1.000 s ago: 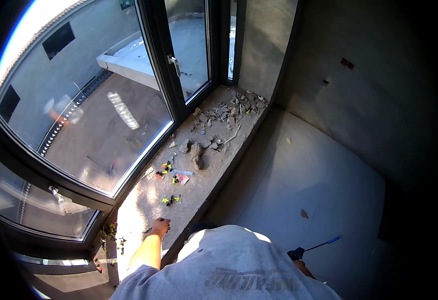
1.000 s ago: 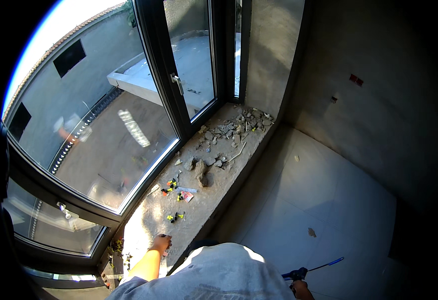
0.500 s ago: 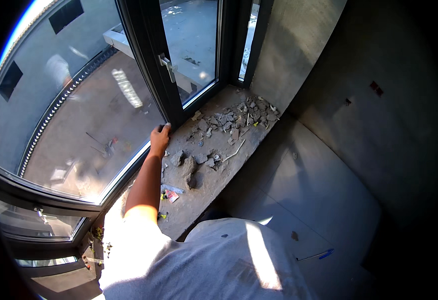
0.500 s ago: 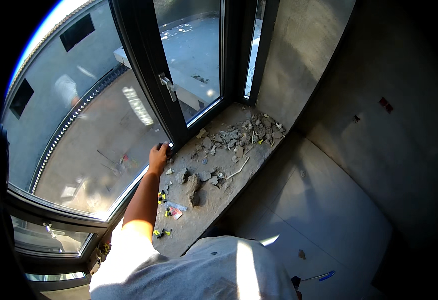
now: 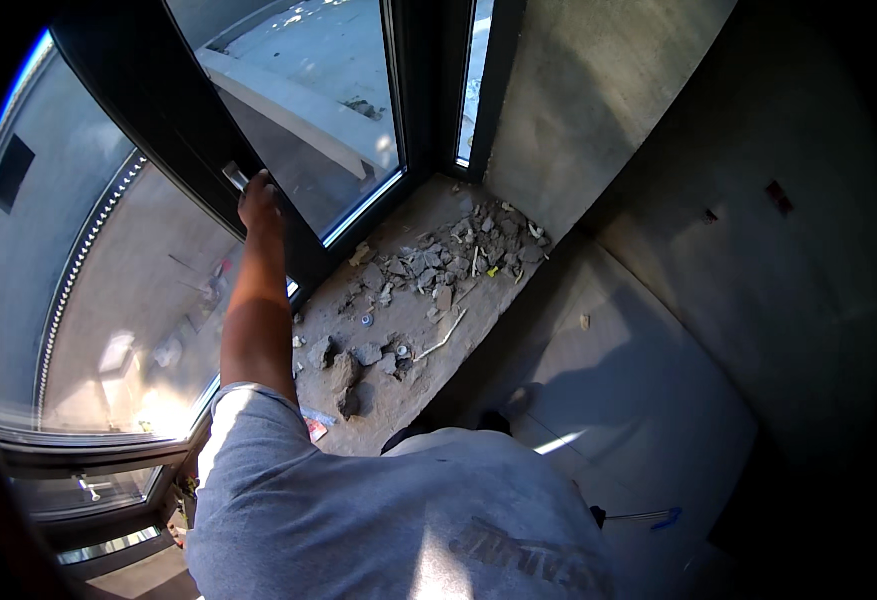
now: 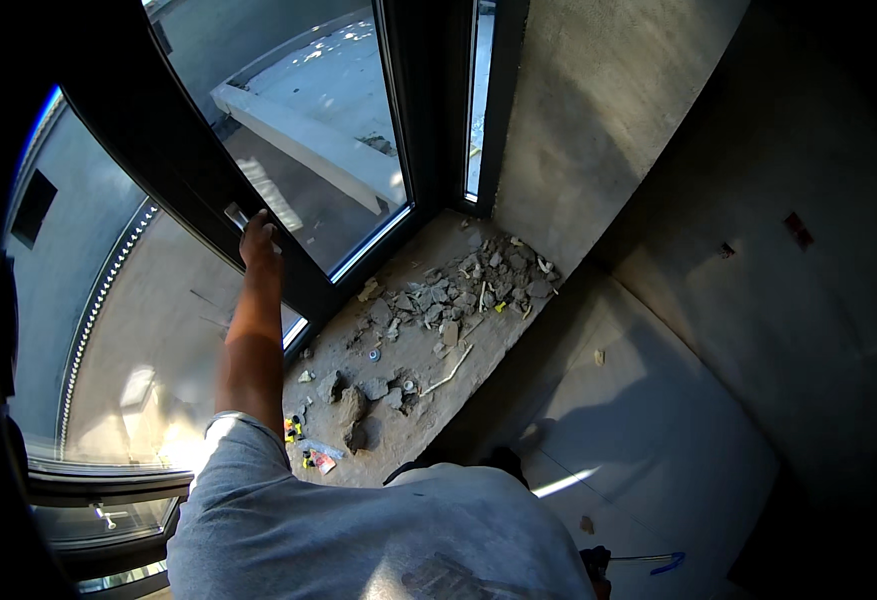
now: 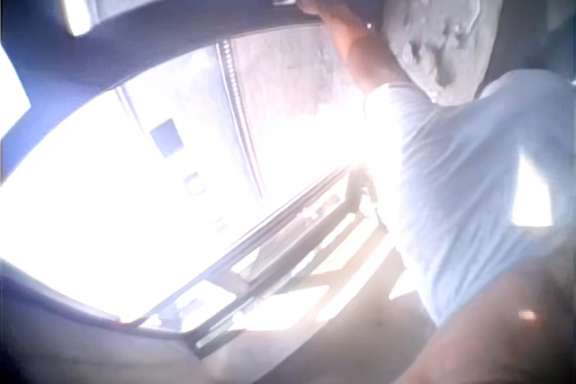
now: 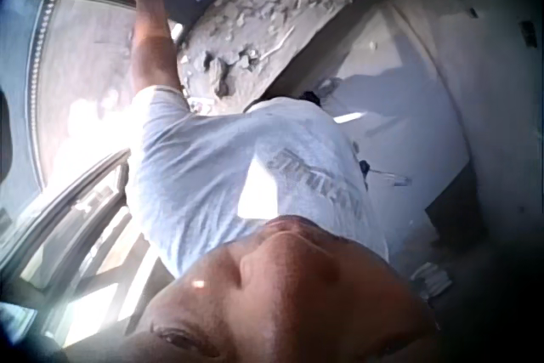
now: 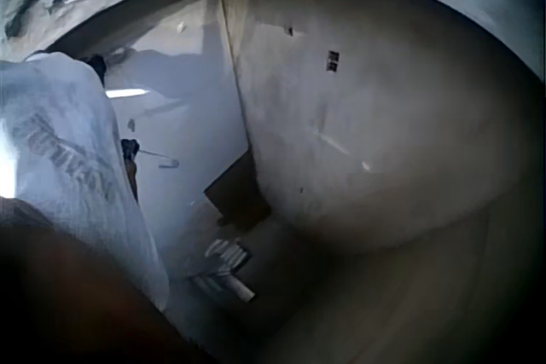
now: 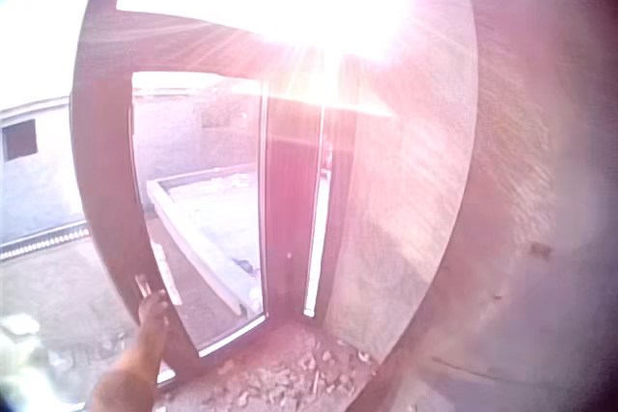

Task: The person uses a caulking gun to apply sealant along the top and side edges of a large window frame. After finishing the window, the person walks through a construction room and ascends a concrete staircase while carrying the tool.

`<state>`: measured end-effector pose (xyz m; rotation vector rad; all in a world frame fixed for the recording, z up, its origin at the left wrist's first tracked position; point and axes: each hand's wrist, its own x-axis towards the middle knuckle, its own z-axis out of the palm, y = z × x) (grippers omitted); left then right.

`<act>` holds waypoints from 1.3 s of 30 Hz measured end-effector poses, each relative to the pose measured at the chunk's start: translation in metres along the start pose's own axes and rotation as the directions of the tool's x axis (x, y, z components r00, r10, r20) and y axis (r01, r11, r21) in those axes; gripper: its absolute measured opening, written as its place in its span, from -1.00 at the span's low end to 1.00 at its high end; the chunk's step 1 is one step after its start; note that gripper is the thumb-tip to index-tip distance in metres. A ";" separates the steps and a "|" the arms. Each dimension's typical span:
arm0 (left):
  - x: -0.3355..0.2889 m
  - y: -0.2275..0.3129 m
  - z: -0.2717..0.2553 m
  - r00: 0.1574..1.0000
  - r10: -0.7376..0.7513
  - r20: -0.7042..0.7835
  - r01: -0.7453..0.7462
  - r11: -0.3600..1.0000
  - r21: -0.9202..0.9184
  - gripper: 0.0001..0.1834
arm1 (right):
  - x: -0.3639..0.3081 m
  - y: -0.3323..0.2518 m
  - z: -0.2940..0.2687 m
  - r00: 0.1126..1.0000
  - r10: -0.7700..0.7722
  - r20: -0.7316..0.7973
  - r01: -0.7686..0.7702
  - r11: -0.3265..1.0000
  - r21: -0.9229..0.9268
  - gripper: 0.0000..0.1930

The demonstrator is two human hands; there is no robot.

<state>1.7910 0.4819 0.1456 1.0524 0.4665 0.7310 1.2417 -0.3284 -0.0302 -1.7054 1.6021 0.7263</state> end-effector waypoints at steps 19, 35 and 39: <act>-0.133 -0.011 0.108 0.990 0.101 0.098 -0.002 0.702 -0.712 -0.80 | 0.169 -0.246 -0.197 0.996 -0.079 0.047 0.087 0.975 -0.205 -0.86; -0.414 -0.075 0.113 0.913 -0.377 -0.157 0.402 0.764 0.504 -0.60 | 0.230 -0.290 -0.154 0.884 -0.423 0.200 0.467 0.760 -0.453 -0.85; -0.407 -0.070 0.157 0.965 -0.246 0.087 0.170 0.846 0.506 -0.57 | 0.237 -0.268 -0.151 0.921 -0.279 0.271 0.382 0.777 -0.500 -0.78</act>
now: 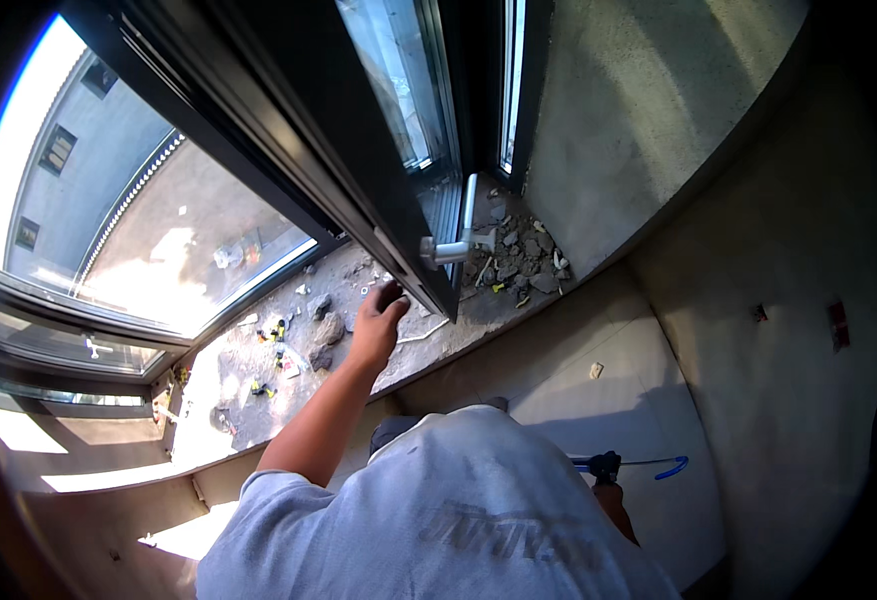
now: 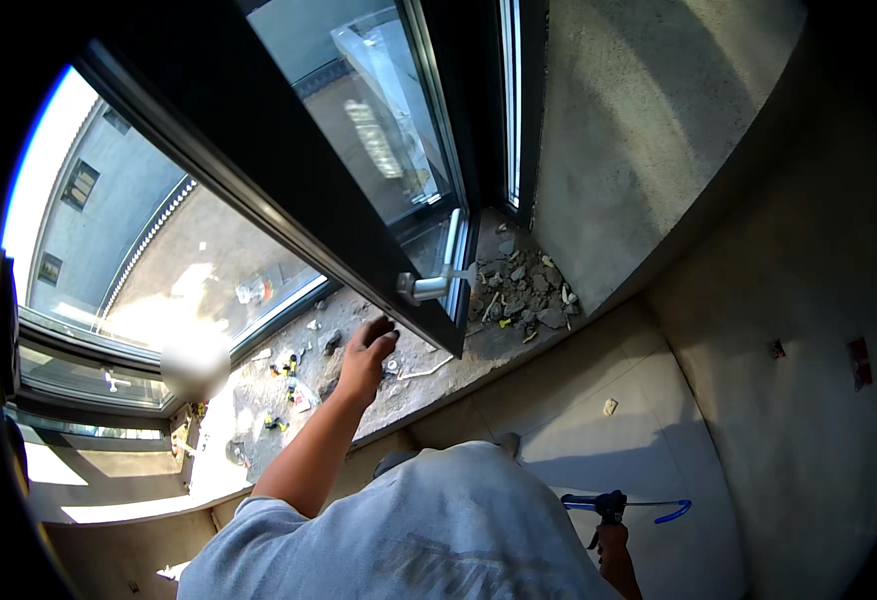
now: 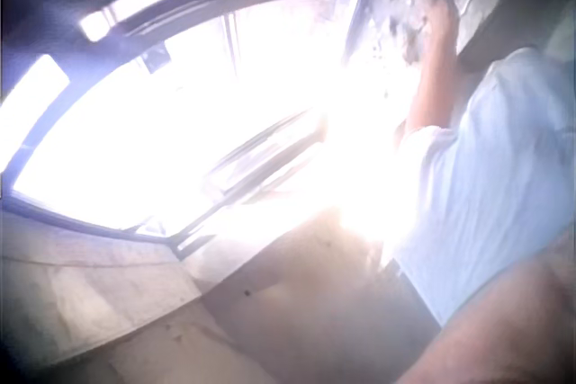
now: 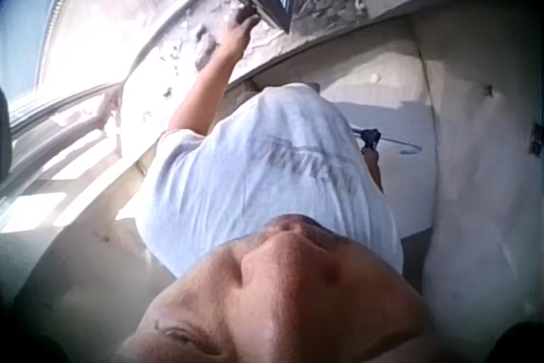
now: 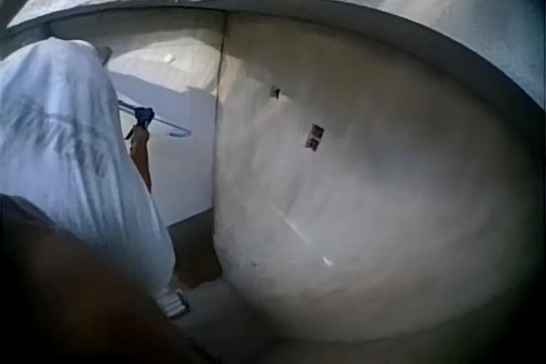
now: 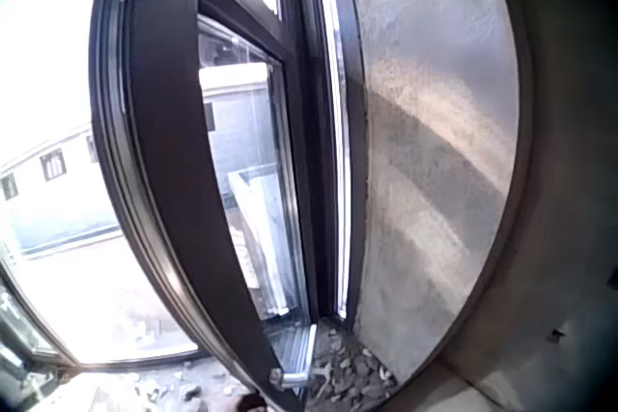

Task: The person uses a caulking gun to apply sealant along the top and side edges of a large window frame. After finishing the window, the person walks through a construction room and ascends a concrete staircase while carrying the tool.

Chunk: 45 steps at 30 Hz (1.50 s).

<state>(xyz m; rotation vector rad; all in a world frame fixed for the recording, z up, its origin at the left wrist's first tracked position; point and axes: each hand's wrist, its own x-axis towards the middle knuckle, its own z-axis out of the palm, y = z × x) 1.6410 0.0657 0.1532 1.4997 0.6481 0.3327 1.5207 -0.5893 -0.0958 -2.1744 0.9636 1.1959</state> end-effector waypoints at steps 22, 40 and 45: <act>0.008 0.014 0.259 0.922 -0.013 0.387 -0.031 0.994 0.107 -0.34 | -0.041 -0.001 -0.018 0.995 -0.073 -0.068 0.079 0.993 0.090 -0.82; 0.023 -0.059 0.184 0.476 -0.262 0.839 -0.110 0.929 0.353 -0.59 | -0.118 -0.073 -0.032 0.887 -0.430 -0.167 0.443 0.895 0.051 -0.79; -0.043 -0.169 0.001 0.581 -0.593 0.558 0.338 0.799 0.497 -0.64 | -0.233 -0.186 -0.077 0.764 -0.644 -0.026 0.644 0.765 -0.009 -0.79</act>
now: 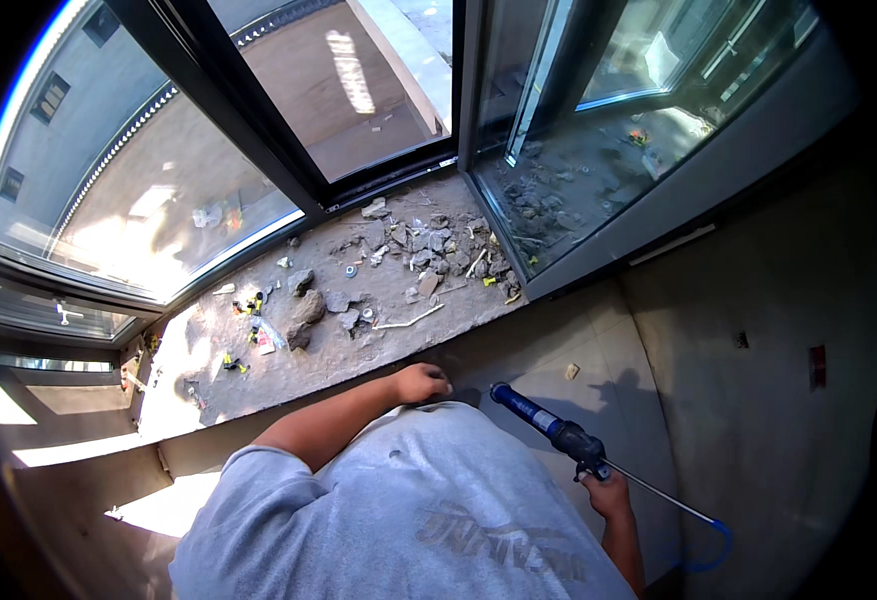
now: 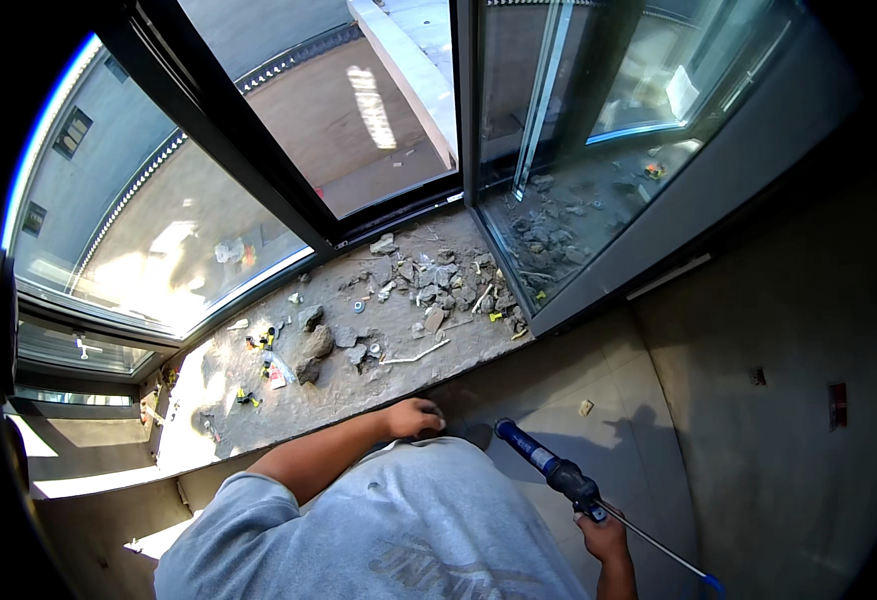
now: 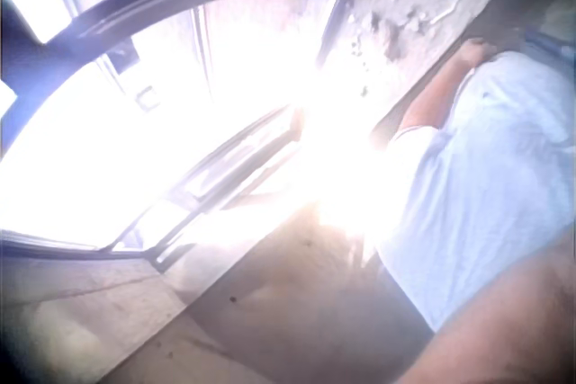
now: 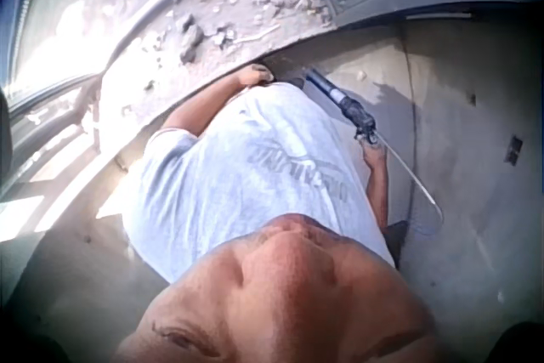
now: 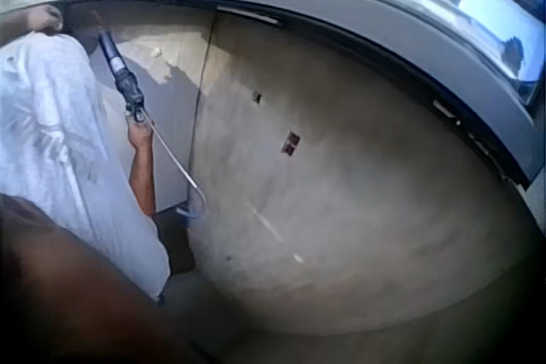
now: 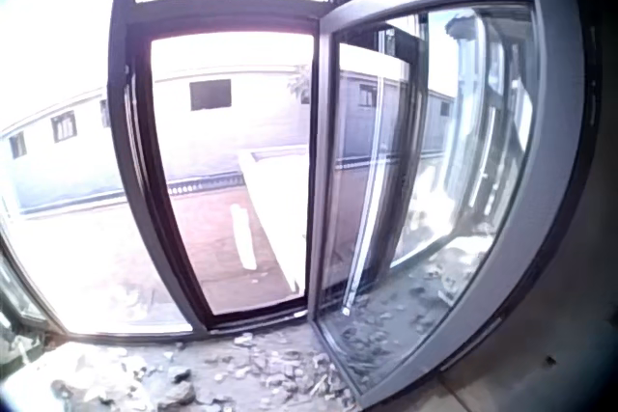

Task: The person uses a caulking gun to apply sealant along the top and side edges of a large window frame. After finishing the window, the person walks through a construction room and ascends a concrete staircase while carrying the tool.

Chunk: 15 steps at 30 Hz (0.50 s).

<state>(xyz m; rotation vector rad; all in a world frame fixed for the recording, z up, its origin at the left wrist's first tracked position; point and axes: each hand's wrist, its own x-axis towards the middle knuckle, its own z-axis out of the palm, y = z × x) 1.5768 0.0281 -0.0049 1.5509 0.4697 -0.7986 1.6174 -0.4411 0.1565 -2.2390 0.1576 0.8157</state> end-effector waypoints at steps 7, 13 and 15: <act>-0.062 -0.046 -0.059 0.993 -0.116 0.029 0.108 0.757 -0.644 -0.47 | 0.020 -0.171 0.021 0.813 -0.581 0.028 0.579 0.813 0.056 -0.70; -0.041 0.043 -0.141 0.922 0.376 -0.095 -0.120 0.044 -0.992 -0.26 | 0.054 -0.237 0.113 0.898 -0.430 0.100 0.393 0.882 0.261 -0.65; -0.024 0.063 -0.163 0.956 0.200 -0.215 -0.239 0.104 -0.966 -0.32 | 0.068 -0.243 0.142 0.868 -0.489 0.080 0.462 0.857 0.231 -0.64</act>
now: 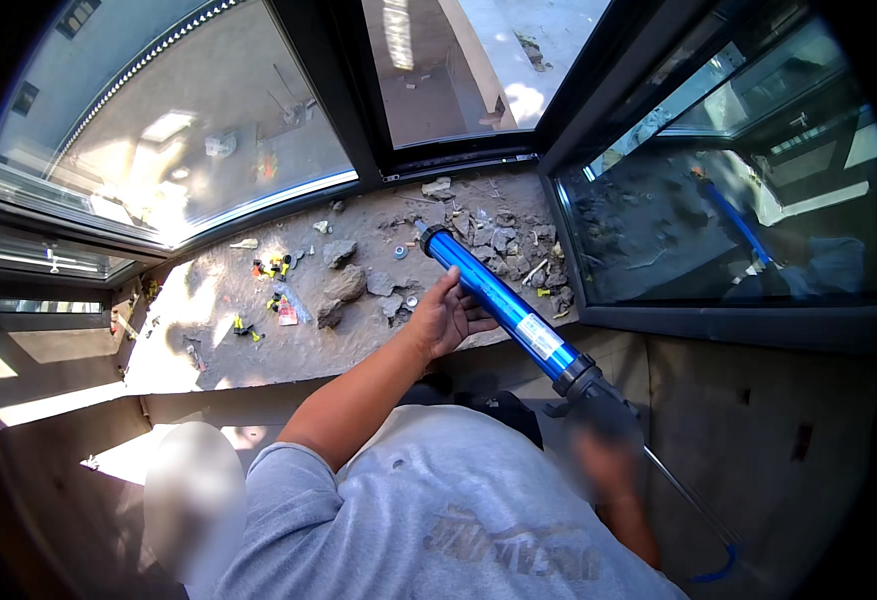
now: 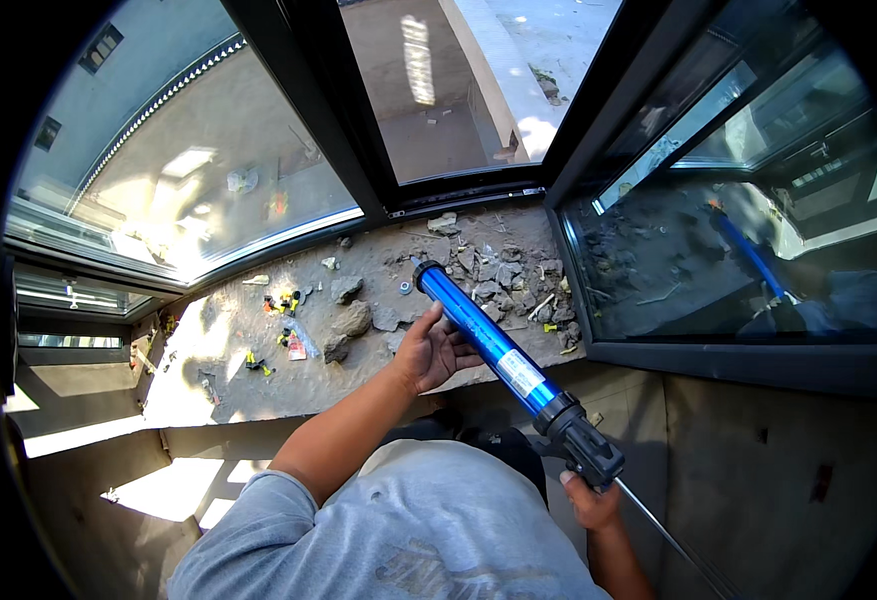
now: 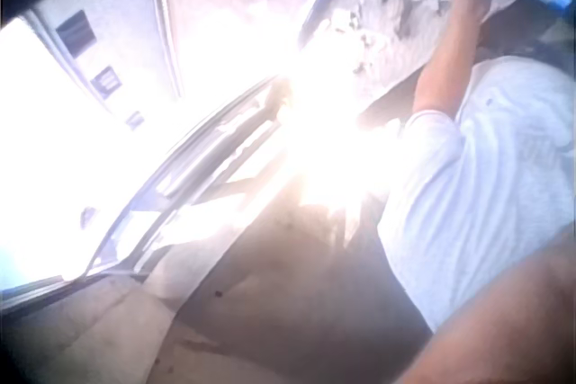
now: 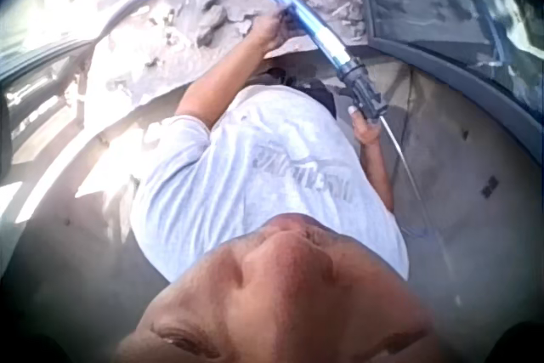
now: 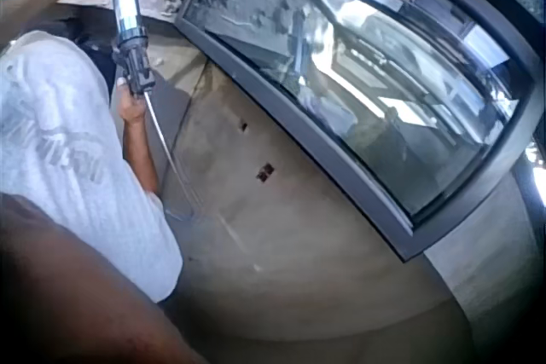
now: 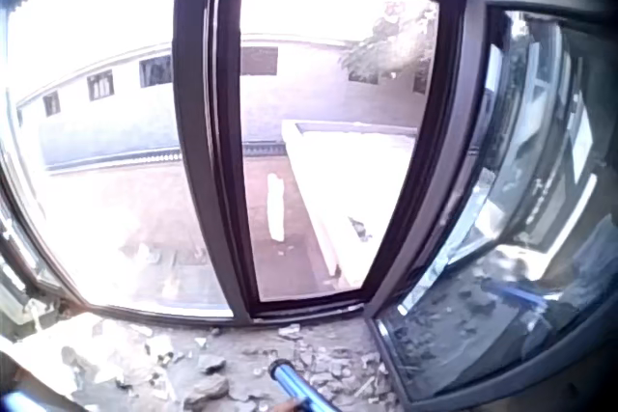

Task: The person uses a caulking gun to apply sealant along the top and side edges of a large window frame. After finishing the window, the person walks through a construction room and ascends a concrete staircase while carrying the tool.

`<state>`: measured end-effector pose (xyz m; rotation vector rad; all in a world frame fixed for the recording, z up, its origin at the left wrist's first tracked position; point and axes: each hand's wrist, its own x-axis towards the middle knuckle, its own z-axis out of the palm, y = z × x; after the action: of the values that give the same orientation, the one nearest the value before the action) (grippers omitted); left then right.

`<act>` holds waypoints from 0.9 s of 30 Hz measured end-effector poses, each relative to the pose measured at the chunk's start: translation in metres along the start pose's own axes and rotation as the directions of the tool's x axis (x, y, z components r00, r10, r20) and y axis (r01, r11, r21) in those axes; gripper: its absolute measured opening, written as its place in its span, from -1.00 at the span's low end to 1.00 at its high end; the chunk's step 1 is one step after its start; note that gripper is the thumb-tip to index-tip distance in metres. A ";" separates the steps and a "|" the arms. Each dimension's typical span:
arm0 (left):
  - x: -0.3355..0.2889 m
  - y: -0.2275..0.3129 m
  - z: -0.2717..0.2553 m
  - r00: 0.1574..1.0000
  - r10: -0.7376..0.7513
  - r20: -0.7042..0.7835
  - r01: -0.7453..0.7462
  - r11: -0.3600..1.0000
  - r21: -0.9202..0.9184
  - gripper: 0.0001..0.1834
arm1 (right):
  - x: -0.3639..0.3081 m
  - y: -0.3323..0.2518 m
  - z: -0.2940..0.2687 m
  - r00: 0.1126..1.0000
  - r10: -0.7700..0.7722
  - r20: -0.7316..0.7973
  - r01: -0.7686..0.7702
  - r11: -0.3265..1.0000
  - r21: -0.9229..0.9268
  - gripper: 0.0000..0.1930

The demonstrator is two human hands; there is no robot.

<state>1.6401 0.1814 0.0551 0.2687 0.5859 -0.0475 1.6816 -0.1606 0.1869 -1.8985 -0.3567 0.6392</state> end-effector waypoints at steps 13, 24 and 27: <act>0.121 0.069 -0.046 0.968 0.089 -0.233 -0.071 0.994 0.082 -0.32 | 0.135 0.054 0.074 0.978 0.080 0.193 -0.098 0.992 0.085 -0.51; 0.241 0.114 -0.099 0.923 0.208 -0.324 -0.181 0.977 0.111 -0.51 | 0.257 0.144 0.135 0.942 0.077 0.328 -0.258 0.788 0.558 -0.23; 0.261 0.128 -0.115 0.915 0.221 -0.337 -0.192 0.974 0.117 -0.53 | 0.283 0.166 0.146 0.930 0.015 0.367 -0.235 0.793 0.562 -0.25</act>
<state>1.8110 0.3438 -0.1506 0.4226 0.9070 0.1860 1.8189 0.0291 -0.0855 -1.1980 -0.2080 1.0477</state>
